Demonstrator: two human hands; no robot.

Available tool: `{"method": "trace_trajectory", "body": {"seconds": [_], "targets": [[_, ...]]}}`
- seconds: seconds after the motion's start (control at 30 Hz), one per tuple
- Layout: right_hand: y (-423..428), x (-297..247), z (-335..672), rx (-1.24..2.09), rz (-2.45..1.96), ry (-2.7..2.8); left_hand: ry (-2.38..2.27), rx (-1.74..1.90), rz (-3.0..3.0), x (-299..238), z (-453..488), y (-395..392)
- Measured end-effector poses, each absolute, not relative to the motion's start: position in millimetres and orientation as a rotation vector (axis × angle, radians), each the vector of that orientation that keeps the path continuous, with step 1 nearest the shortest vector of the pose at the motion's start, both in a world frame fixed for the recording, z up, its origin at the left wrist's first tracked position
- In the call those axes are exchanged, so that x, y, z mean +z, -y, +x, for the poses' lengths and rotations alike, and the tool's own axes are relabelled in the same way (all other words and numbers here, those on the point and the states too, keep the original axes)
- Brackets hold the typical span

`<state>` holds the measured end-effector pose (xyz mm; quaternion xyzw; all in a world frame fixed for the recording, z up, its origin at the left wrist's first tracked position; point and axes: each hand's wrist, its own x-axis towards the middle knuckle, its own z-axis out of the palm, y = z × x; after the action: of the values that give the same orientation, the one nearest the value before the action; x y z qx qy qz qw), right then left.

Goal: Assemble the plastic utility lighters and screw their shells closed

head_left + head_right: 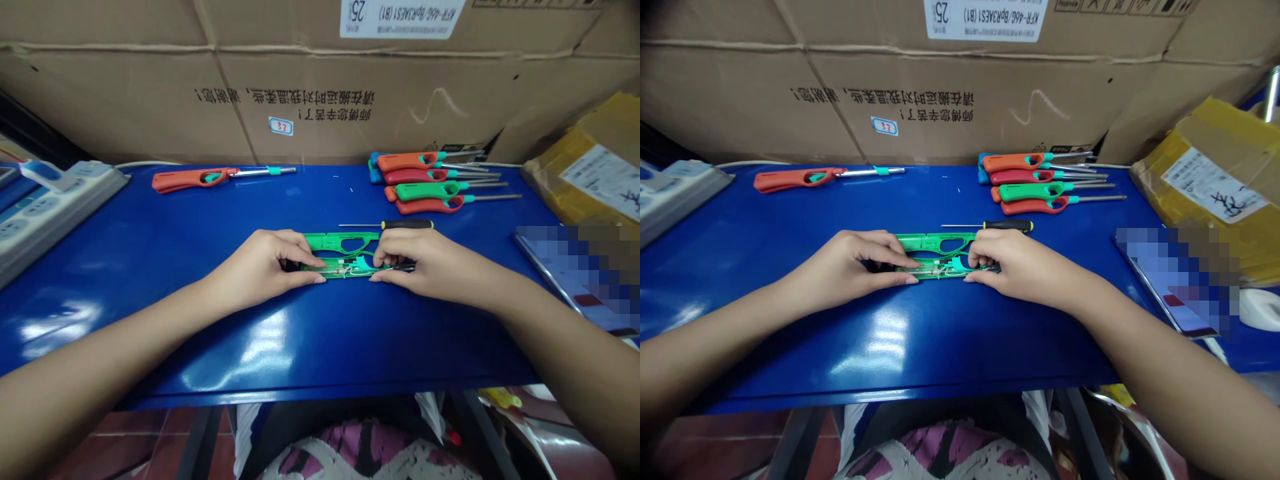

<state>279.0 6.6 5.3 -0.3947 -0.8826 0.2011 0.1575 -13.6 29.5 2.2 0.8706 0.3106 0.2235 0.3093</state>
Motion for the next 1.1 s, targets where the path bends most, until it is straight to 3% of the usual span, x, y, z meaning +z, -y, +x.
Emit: {"method": "trace_trajectory", "body": {"seconds": [0.2,0.53,0.83,1.1], "targets": [[-6,14,282,0.604,-1.132,2.525,-0.771,0.576,2.542,2,-15,-28],[-23,0,292,0.179,-1.098,2.521,-0.885,0.622,2.715,7,-23,-42],[-29,-6,287,0.209,-1.121,2.456,-0.739,0.411,2.768,11,-38,-62],[-30,-5,282,0.182,-1.162,2.447,-0.865,0.638,2.748,-1,-28,-62]]}}
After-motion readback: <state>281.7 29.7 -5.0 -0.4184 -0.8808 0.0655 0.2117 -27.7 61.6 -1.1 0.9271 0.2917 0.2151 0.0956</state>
